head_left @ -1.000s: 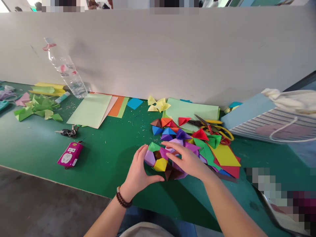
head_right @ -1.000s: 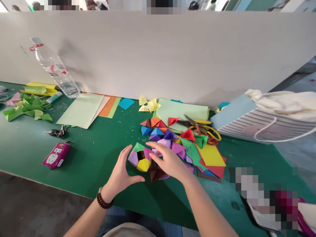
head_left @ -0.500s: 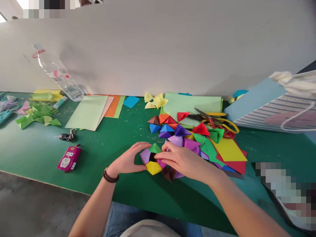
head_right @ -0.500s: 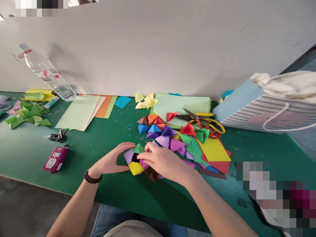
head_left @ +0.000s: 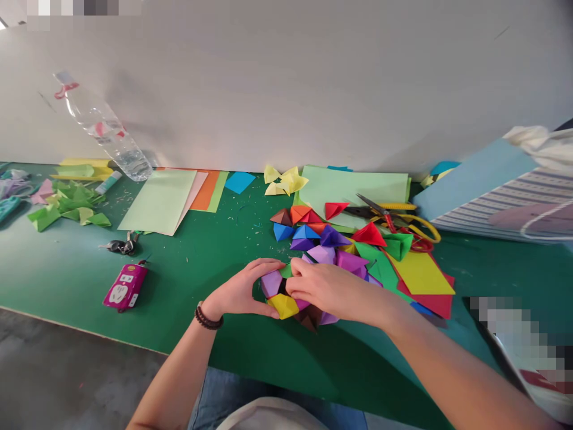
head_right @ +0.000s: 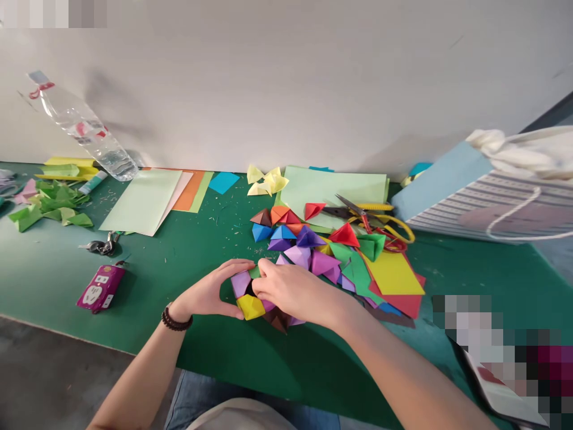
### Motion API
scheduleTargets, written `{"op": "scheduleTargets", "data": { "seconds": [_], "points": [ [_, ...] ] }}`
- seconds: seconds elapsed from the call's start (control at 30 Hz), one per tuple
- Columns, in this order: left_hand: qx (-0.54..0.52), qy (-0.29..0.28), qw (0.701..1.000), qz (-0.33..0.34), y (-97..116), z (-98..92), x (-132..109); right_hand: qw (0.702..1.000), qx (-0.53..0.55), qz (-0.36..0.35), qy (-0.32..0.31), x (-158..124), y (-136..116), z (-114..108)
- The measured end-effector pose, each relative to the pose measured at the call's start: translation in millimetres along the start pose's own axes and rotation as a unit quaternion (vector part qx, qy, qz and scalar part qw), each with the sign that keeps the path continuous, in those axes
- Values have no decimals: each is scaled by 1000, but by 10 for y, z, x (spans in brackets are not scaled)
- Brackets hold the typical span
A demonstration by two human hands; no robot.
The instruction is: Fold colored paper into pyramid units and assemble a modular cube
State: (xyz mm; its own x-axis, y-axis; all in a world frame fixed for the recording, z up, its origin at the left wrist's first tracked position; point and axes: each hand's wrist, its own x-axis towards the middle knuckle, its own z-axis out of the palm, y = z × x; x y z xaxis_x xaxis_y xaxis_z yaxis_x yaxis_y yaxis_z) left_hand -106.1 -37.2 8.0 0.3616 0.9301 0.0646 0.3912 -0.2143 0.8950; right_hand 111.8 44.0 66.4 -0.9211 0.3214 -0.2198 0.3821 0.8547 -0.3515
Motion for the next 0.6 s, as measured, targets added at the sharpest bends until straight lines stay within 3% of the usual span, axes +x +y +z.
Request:
{"op": "scheduleTargets", "data": {
  "seconds": [0.33, 0.43, 0.6],
  "points": [
    [-24, 3, 1000, -2, -12, -13, -45, 999, 10, 24, 38, -15, 8, -4],
    [-65, 7, 998, 4, -40, -62, -89, 992, 12, 49, 118, -113, -35, 82],
    [-63, 40, 997, -9, -68, -69, -113, 962, -64, 87, 252, -335, -193, 438]
  ]
}}
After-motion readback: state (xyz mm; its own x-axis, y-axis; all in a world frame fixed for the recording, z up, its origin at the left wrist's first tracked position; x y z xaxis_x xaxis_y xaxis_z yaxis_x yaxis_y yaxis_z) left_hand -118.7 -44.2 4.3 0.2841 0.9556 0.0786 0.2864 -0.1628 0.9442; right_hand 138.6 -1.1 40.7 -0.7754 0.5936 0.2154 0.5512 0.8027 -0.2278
